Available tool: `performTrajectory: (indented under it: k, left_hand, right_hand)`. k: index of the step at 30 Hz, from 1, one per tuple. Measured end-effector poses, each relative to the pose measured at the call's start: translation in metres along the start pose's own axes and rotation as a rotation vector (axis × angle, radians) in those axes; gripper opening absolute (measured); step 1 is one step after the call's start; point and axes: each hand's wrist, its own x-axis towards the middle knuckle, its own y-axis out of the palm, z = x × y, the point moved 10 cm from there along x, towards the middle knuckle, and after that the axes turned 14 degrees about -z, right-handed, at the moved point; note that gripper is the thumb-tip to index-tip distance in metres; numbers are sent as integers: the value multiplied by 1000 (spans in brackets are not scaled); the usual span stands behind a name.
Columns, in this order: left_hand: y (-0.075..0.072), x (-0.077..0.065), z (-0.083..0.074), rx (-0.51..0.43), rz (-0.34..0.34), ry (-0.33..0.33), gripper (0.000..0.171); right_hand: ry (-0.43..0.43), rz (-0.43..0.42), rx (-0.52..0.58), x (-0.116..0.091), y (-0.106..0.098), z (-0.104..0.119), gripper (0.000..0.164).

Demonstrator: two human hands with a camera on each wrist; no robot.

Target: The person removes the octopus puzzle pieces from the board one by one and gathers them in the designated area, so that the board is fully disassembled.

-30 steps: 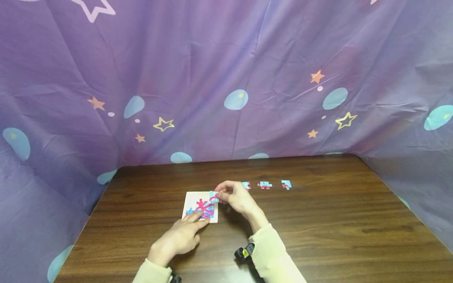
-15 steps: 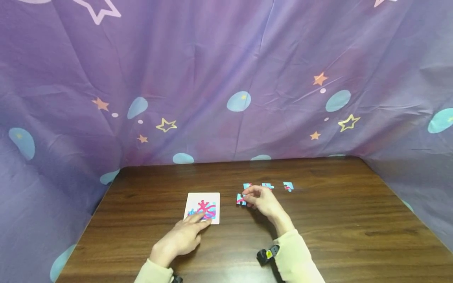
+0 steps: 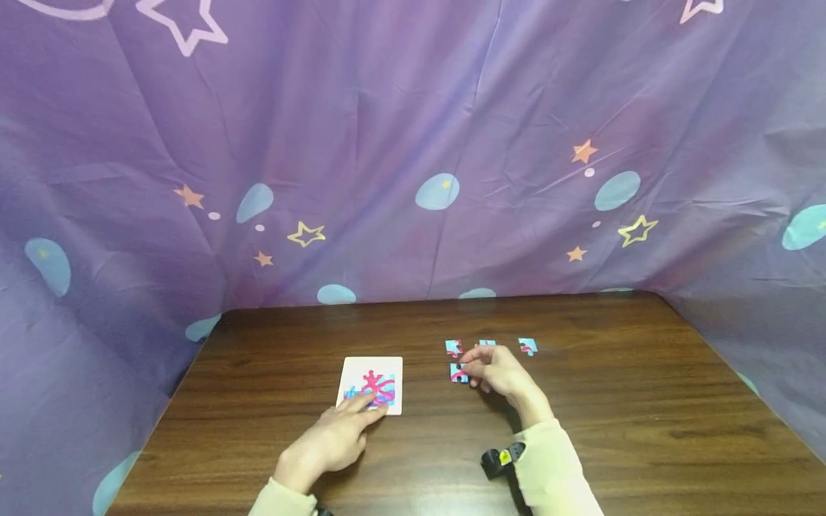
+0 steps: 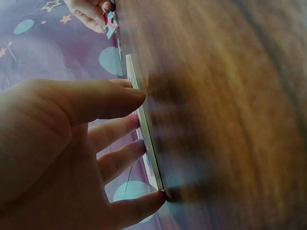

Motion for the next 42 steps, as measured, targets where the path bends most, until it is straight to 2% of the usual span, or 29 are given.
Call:
performTrajectory:
  k: [4, 10, 22, 27, 31, 37, 42]
  left_hand:
    - [1, -1, 2, -1, -3, -7, 53]
    - [-1, -2, 0, -7, -23, 18, 53]
    - [-3, 2, -4, -20, -26, 10, 53]
    - [-2, 4, -5, -6, -39, 9, 54]
    - [0, 4, -4, 16, -35, -8, 53]
    - [1, 3, 0, 30, -26, -37, 52]
    - [0, 4, 0, 37, -36, -31, 52]
  right_hand:
    - [1, -16, -13, 0, 1, 1, 13]
    - [8, -75, -32, 2, 0, 0, 10]
    - [-42, -141, -106, 2, -5, 10, 10]
    - [-34, -128, -117, -1, -6, 13, 15]
    - [-61, -108, -123, -5, -4, 20, 16]
    - [-157, -63, -96, -14, 5, 41, 15]
    - [-215, -38, -82, -23, 17, 57, 16]
